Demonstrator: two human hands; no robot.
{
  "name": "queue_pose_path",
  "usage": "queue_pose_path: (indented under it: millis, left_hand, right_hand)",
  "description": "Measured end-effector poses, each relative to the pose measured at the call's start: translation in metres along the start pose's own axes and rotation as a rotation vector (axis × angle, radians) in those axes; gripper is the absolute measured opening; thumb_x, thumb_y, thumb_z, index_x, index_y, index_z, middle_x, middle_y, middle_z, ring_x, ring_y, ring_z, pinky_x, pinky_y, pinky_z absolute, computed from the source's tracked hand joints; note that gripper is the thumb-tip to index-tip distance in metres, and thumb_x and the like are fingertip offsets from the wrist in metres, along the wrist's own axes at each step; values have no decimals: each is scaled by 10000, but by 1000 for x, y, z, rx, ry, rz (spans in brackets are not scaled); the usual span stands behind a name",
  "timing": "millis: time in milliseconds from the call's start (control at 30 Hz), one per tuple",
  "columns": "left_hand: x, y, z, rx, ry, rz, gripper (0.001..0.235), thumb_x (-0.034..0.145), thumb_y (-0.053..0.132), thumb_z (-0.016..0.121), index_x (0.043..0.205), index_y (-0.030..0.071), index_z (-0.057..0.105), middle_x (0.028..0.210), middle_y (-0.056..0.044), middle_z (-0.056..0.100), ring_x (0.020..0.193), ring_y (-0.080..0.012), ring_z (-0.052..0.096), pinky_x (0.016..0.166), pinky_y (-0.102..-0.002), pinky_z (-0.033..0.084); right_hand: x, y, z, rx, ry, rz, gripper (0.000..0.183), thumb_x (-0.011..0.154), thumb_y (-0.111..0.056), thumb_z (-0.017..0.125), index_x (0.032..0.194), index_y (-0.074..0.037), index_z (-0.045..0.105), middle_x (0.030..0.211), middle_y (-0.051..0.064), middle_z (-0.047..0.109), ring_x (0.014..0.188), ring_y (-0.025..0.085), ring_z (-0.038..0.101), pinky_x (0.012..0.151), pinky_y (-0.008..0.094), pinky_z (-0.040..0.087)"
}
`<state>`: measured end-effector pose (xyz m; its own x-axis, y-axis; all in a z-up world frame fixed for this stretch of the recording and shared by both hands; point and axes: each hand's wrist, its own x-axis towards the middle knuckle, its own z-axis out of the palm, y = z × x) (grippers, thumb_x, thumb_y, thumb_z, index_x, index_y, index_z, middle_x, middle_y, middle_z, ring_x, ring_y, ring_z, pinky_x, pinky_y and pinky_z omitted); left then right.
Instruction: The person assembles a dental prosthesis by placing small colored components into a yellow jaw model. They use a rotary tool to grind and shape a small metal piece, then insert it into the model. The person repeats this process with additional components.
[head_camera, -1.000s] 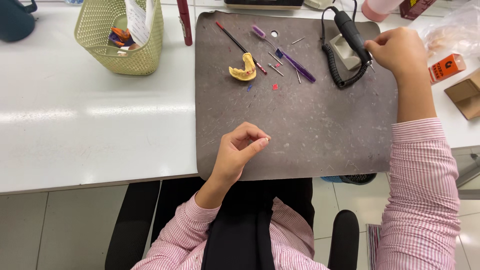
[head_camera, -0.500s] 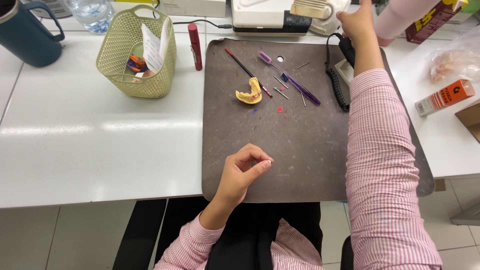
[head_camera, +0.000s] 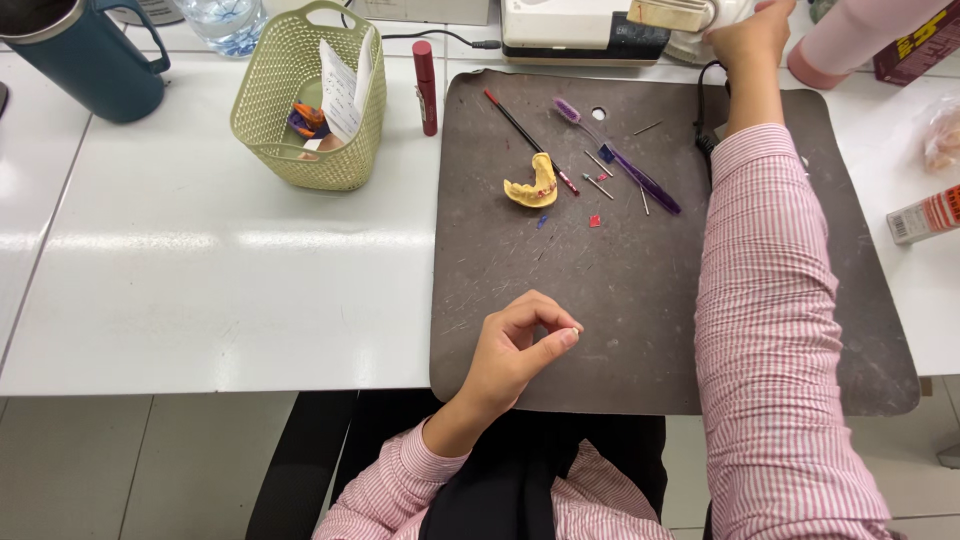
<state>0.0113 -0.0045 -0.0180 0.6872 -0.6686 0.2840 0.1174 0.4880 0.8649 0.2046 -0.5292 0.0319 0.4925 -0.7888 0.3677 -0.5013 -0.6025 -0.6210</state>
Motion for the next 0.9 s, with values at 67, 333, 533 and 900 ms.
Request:
queue_pose_path:
  millis: [67,333,533,900]
  left_hand:
    - [2,4,0,-41,17,-45,65,948,55,725,998,14,731,1052,-38,664,993,-121,614,917,-287,490]
    - [20,70,-36,264,70,-46,129,937,115,752,1018,15,752,992,-16,711,913,-74,620,869,-247,503]
    - [63,103,-57,697,42,71,115,904,158,775,973,67,789,923,-15,699,800,-89,613,747,-258,507]
    - [105,29,-79,1326,-110,328,68,859,148,757,871,88,784,903,-42,677,881,-267,623,775,-409,466]
  right_hand:
    - [3,-2,-5,-107,-93,-68,759,733,-309,980,1259,-22,514,1147,185,685,1020,293,710,841,370,596]
    - [-40,-36,-93,-506,-258,-506,481,690,-223,933,1108,-71,749,965,154,765,799,296,733,695,404,577]
    - [-185,-89,-157,-147,-458,-661,207,917,-157,875,1068,-41,794,917,101,770,783,161,727,725,291,571]
    - [-266,-134,-102,33,-597,-1113,235,963,-129,731,1181,-47,765,1002,105,731,850,273,697,733,385,557]
